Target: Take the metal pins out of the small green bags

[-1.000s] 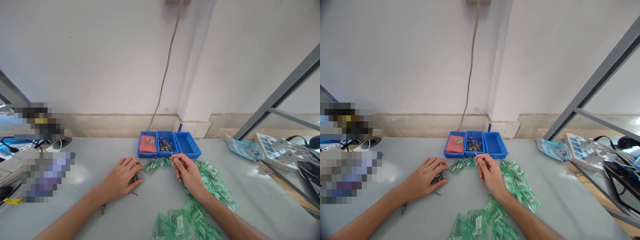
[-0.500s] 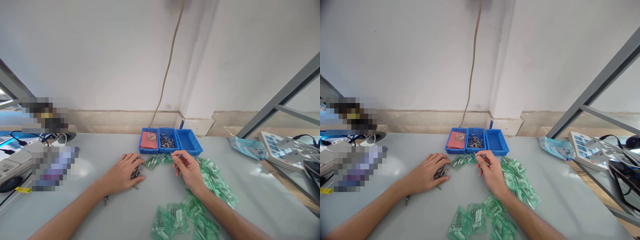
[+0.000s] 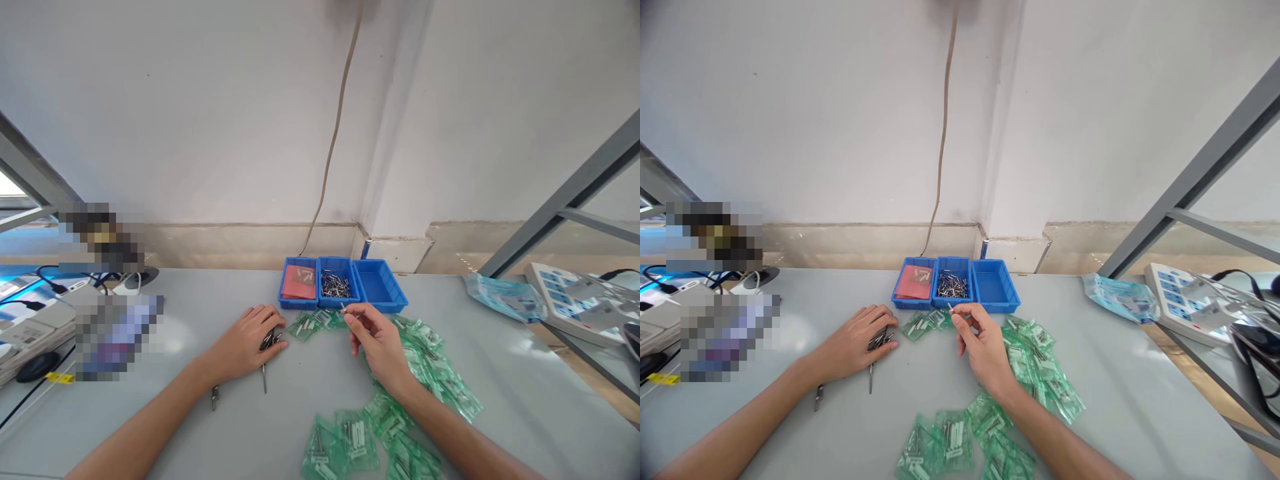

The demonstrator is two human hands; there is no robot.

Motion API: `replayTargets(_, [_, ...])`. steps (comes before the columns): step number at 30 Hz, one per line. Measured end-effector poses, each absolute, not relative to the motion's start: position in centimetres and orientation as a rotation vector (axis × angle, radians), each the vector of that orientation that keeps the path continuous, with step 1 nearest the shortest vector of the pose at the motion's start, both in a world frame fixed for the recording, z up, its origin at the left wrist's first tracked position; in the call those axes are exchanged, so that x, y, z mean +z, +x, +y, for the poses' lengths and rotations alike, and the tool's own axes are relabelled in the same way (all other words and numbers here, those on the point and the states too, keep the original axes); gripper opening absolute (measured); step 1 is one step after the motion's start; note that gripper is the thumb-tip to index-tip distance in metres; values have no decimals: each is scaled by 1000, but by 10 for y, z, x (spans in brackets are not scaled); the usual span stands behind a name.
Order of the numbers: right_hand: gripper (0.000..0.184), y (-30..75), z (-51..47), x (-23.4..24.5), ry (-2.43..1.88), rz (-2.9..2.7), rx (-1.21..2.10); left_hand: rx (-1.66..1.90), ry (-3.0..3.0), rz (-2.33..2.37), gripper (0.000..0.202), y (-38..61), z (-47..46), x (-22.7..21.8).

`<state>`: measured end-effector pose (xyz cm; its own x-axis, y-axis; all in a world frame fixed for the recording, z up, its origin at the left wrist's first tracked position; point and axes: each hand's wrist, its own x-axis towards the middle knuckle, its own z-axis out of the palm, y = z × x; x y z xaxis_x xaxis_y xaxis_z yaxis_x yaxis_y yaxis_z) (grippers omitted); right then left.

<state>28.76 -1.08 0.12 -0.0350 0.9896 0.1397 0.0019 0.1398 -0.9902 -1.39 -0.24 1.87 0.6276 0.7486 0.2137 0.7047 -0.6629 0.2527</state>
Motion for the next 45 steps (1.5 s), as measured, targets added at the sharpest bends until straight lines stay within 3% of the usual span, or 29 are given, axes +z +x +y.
replayTargets(19, [39, 280, 1, 8, -1054, -1233, 1250, 392, 2713, 1197, 23, -15, -3, 22])
replayTargets(21, [39, 281, 2, 9, -1068, -1243, 1248, 400, 2714, 1171, 35, -16, -3, 22])
replayTargets(25, [38, 282, 3, 8, -1077, -1267, 1225, 375, 2699, 1150, 75, -17, -7, 25])
replayTargets(27, [38, 282, 3, 6, -1086, -1281, 1201, 356, 2682, 1162, 80, -16, -10, 28])
replayTargets(32, [39, 281, 0, 3, -1110, -1338, 1146, 353, 2677, 1185, 73, -13, -15, 29])
replayTargets(39, [37, 280, -4, 2, -1172, -1411, 1080, 387, 2743, 1203, 38, -9, -18, 23])
replayTargets(45, [36, 280, -3, 4, -1212, -1437, 1047, 427, 2772, 1159, 28, -8, -16, 21])
